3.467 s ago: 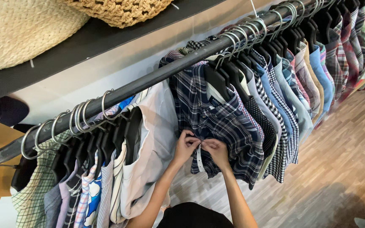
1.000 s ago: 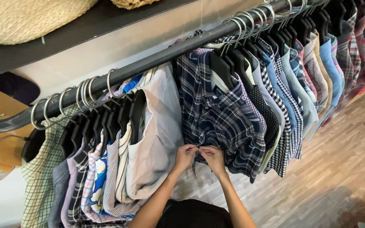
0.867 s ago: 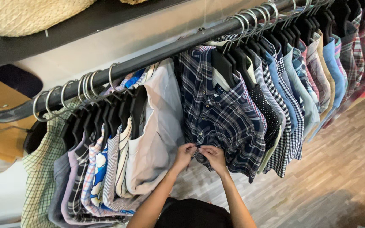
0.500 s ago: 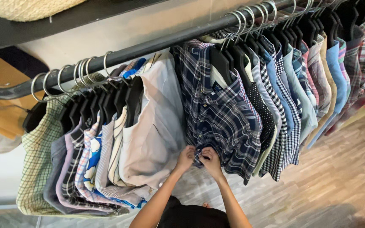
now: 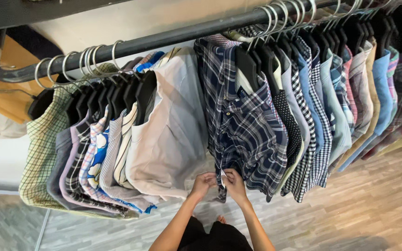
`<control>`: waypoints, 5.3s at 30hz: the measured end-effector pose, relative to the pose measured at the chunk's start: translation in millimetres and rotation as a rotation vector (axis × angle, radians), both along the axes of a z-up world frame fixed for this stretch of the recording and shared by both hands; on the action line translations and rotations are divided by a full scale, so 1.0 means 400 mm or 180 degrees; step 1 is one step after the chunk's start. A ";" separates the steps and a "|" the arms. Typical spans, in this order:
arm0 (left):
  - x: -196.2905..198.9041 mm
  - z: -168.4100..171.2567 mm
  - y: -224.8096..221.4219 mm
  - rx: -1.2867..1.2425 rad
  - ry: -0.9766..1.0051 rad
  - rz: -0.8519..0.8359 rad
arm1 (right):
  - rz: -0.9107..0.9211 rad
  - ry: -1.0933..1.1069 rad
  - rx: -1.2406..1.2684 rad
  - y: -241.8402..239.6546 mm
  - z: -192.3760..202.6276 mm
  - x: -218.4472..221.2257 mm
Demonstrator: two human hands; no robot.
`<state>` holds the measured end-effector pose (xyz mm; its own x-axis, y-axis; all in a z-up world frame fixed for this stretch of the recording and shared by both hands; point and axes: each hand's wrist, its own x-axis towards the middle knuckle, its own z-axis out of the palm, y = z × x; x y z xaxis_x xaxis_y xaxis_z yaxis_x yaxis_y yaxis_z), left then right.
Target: The person buttons several shirts one at a time while they hang on a clothing rack.
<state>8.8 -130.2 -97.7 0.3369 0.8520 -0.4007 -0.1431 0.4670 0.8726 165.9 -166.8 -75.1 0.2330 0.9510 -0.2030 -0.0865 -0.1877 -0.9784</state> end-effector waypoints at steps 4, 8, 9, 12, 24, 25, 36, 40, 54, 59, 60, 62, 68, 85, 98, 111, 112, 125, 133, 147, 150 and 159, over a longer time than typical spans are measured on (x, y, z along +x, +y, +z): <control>-0.038 -0.011 0.010 0.0422 0.0399 0.0271 | -0.0177 -0.0195 -0.0154 -0.015 -0.055 0.000; -0.096 0.081 0.020 0.0910 0.1027 0.0403 | -0.0306 -0.0807 -0.0402 -0.047 0.031 -0.029; -0.101 0.086 0.023 0.0896 0.1066 0.0329 | -0.0381 -0.0427 -0.0310 -0.043 0.014 -0.039; -0.104 0.112 0.008 0.1107 0.1141 0.0227 | -0.0465 0.0141 -0.0231 -0.043 0.015 -0.073; -0.166 0.177 -0.031 0.1689 0.0972 -0.0124 | -0.0577 0.0108 -0.0059 -0.085 0.096 -0.177; -0.172 0.170 -0.030 0.1677 0.0932 -0.0166 | -0.0567 -0.0026 -0.0017 -0.089 0.116 -0.188; -0.232 0.185 -0.025 0.1640 0.0786 -0.0137 | -0.0824 -0.1359 0.0659 -0.096 0.312 -0.334; -0.238 0.169 -0.028 0.1795 0.0901 0.0162 | -0.0830 -0.1328 0.0570 -0.096 0.315 -0.360; -0.267 0.153 -0.019 0.2272 0.1215 -0.0042 | -0.1139 -0.0953 0.0570 -0.113 0.315 -0.436; -0.272 0.139 -0.025 0.2076 0.1126 -0.0116 | -0.1205 -0.1131 0.0821 -0.118 0.293 -0.452; -0.274 0.134 -0.027 0.2027 0.1202 -0.0138 | -0.1191 -0.1358 0.0906 -0.122 0.297 -0.455; -0.272 0.137 -0.031 0.1985 0.1266 -0.0161 | -0.1181 -0.1596 0.0999 -0.127 0.304 -0.455; -0.278 0.217 -0.043 0.1929 0.1426 -0.0166 | -0.1224 -0.2109 0.1122 -0.130 0.308 -0.440; -0.301 0.100 -0.101 0.0249 0.0251 -0.0512 | -0.0883 -0.0217 -0.0129 -0.158 0.030 -0.358; -0.351 0.032 -0.113 -0.0263 0.0269 -0.0577 | -0.0863 0.0155 -0.0345 -0.186 0.108 -0.344; -0.325 0.036 -0.136 0.1102 0.1512 -0.0380 | -0.0733 0.0150 -0.0840 -0.186 0.076 -0.343; -0.326 0.045 -0.136 0.1163 0.1540 -0.0299 | -0.0724 0.0174 -0.0813 -0.186 0.071 -0.340; -0.327 0.204 -0.160 0.1759 0.1701 -0.0330 | -0.0991 0.0713 -0.0708 -0.187 0.188 -0.363; -0.313 0.112 -0.150 0.1489 0.1255 -0.0321 | -0.0626 0.0028 -0.0206 -0.198 0.105 -0.336; -0.297 -0.019 -0.141 0.1195 0.1537 -0.0141 | -0.0796 -0.0067 -0.0348 -0.200 0.116 -0.377; -0.297 -0.042 -0.141 0.1138 0.1469 -0.0131 | -0.0711 -0.0013 -0.0452 -0.205 0.133 -0.372; -0.343 0.014 -0.200 0.0731 0.1609 -0.0108 | -0.0841 -0.2627 0.1118 -0.089 0.635 -0.286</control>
<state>-128.3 -210.3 -92.1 0.1797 0.9285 -0.3249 0.3318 0.2537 0.9086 51.6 -202.3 178.9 0.3927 0.8222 0.4120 0.6633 0.0571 -0.7461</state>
